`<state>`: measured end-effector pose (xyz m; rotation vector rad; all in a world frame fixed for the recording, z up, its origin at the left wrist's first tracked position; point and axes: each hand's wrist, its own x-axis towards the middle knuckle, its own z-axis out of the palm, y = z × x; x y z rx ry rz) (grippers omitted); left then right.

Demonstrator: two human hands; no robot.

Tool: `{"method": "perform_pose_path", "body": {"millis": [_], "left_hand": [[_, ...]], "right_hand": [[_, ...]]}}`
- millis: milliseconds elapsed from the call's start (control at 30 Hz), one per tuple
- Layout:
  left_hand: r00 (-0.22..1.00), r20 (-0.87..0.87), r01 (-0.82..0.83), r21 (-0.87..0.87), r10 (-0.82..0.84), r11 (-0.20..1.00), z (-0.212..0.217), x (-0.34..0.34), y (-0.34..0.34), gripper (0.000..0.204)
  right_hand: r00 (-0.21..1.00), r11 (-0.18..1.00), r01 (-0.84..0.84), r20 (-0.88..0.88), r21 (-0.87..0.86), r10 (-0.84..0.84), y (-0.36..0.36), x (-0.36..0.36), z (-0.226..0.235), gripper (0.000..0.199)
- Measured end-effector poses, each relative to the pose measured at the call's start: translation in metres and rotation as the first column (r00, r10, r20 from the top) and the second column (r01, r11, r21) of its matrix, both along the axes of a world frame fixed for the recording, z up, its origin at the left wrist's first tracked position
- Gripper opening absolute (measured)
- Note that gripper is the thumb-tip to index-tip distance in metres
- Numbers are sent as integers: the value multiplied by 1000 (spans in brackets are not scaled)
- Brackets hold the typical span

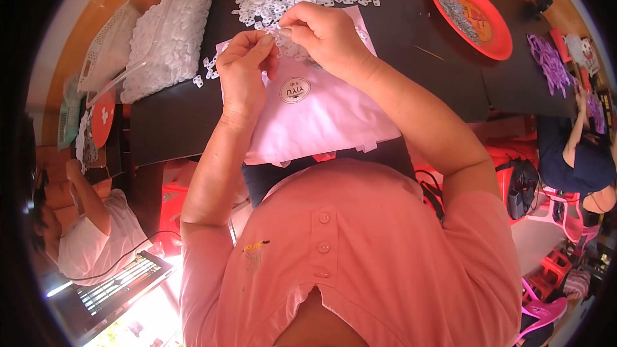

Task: Assembling small white plastic clips or rings onto a lace strip at a workstation.

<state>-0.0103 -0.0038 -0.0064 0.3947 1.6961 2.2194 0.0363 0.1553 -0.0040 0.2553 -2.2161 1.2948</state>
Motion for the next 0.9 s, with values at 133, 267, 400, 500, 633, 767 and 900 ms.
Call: {"method": "perform_pose_path", "body": {"millis": [133,267,400,500,633,767,900], "left_hand": [[1000,-1,14,-49,-14,999,1,2,2,10],[1000,-10,27,-91,-28,995,5,4,2,9],[999,-28,27,-102,-30,994,-1,3,4,7],[998,-63,19,-80,-24,997,-6,3,4,6],[998,-61,9,-35,-11,999,-8,4,4,4],[1000,4,5,-30,-4,1000,-4,2,1,5],[998,60,-7,-26,8,1000,2,1,-1,10]], "right_hand": [[999,994,9,-32,107,-5,4,-2,-4,9],[1000,997,13,14,74,-14,4,-1,-3,9],[996,999,-46,80,25,44,3,0,-4,6],[990,995,-89,110,-43,93,0,-1,-8,4],[993,996,-94,75,-3,94,-1,-2,-12,3],[986,994,-93,136,-58,100,1,-1,-6,5],[942,941,185,222,283,-252,57,-26,16,13]]}}
